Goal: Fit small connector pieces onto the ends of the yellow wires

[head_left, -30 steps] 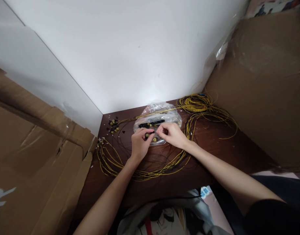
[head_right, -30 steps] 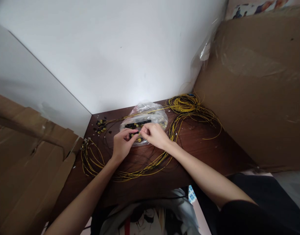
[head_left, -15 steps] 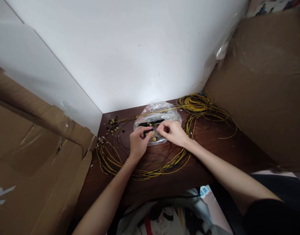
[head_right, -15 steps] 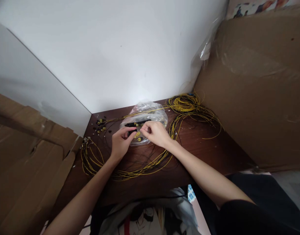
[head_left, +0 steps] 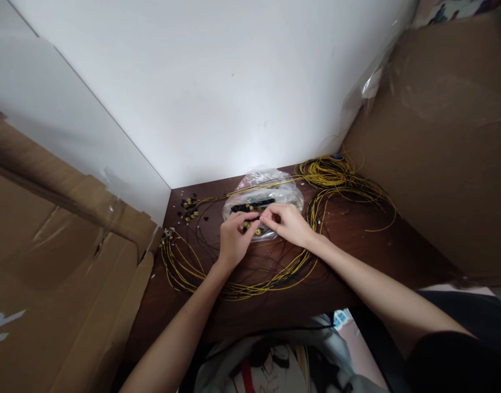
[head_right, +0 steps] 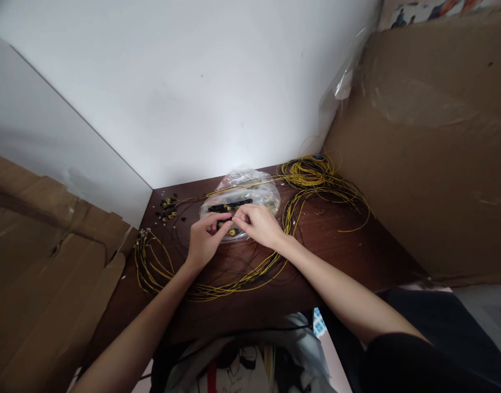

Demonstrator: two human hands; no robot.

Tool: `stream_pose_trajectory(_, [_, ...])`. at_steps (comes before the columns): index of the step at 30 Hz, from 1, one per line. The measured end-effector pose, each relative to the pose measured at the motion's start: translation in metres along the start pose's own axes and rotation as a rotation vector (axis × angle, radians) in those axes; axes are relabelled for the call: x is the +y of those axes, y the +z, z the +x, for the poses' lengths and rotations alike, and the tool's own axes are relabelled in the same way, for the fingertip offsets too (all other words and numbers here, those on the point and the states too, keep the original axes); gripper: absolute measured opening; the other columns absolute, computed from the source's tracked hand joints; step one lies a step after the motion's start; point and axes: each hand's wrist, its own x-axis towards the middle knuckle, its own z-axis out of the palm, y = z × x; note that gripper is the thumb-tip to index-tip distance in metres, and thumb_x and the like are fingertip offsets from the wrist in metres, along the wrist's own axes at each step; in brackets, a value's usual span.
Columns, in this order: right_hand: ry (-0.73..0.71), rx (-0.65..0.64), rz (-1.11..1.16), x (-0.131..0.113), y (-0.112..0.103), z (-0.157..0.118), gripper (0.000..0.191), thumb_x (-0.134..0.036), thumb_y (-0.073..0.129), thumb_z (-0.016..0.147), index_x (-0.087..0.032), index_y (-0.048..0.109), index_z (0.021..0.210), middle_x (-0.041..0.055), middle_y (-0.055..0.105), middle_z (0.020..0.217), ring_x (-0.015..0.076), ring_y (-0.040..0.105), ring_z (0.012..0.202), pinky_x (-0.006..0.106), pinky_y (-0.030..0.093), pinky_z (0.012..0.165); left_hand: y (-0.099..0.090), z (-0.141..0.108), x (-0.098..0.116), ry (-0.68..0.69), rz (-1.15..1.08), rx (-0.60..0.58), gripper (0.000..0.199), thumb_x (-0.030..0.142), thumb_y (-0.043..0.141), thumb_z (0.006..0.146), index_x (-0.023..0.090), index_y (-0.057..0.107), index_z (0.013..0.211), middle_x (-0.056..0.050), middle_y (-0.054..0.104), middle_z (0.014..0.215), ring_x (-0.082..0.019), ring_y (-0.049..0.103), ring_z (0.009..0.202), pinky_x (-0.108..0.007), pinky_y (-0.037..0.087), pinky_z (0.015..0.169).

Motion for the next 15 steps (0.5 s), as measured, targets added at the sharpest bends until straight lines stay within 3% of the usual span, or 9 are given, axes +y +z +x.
stream_pose_trajectory(6, [0.017, 0.025, 0.006, -0.0004, -0.0009, -0.0001, 0.013, -0.021, 0.053, 0.082, -0.015, 0.060, 0.073, 0.0007, 0.058, 0.066, 0.0113, 0.051, 0.060, 0.023, 0.036, 0.058, 0.0003, 0.0001, -0.0015, -0.116, -0.072, 0.055, 0.014, 0.029, 0.060, 0.078, 0.016, 0.064, 0.083, 0.001, 0.057, 0.062, -0.009, 0.042, 0.052, -0.022, 0.033, 0.052])
stream_pose_trajectory(8, [0.020, 0.043, 0.031, -0.0008, 0.0000, -0.0008, 0.010, -0.023, 0.055, 0.081, -0.015, 0.061, 0.082, -0.0001, 0.059, 0.068, 0.0105, 0.050, 0.058, 0.023, 0.037, 0.058, 0.0008, -0.0005, -0.0031, -0.127, -0.096, 0.055, 0.015, 0.030, 0.059, 0.079, 0.016, 0.064, 0.081, 0.000, 0.060, 0.067, -0.010, 0.048, 0.056, -0.022, 0.037, 0.055])
stream_pose_trajectory(11, [0.011, 0.051, 0.068, -0.0012, 0.0011, -0.0013, 0.020, -0.025, 0.058, 0.080, -0.016, 0.059, 0.098, -0.0011, 0.060, 0.071, 0.0096, 0.049, 0.056, 0.023, 0.038, 0.058, 0.0017, -0.0013, -0.0052, -0.133, -0.119, 0.040, 0.016, 0.031, 0.059, 0.079, 0.016, 0.066, 0.082, -0.002, 0.064, 0.072, -0.012, 0.055, 0.063, -0.024, 0.042, 0.061])
stream_pose_trajectory(15, [-0.014, 0.030, 0.057, -0.0008, 0.0012, -0.0012, 0.010, -0.022, 0.056, 0.081, -0.017, 0.062, 0.087, 0.0010, 0.060, 0.073, 0.0119, 0.053, 0.064, 0.024, 0.039, 0.060, 0.0016, -0.0003, -0.0032, -0.136, -0.112, 0.034, 0.017, 0.030, 0.059, 0.079, 0.017, 0.068, 0.084, -0.004, 0.068, 0.077, -0.014, 0.060, 0.070, -0.025, 0.045, 0.065])
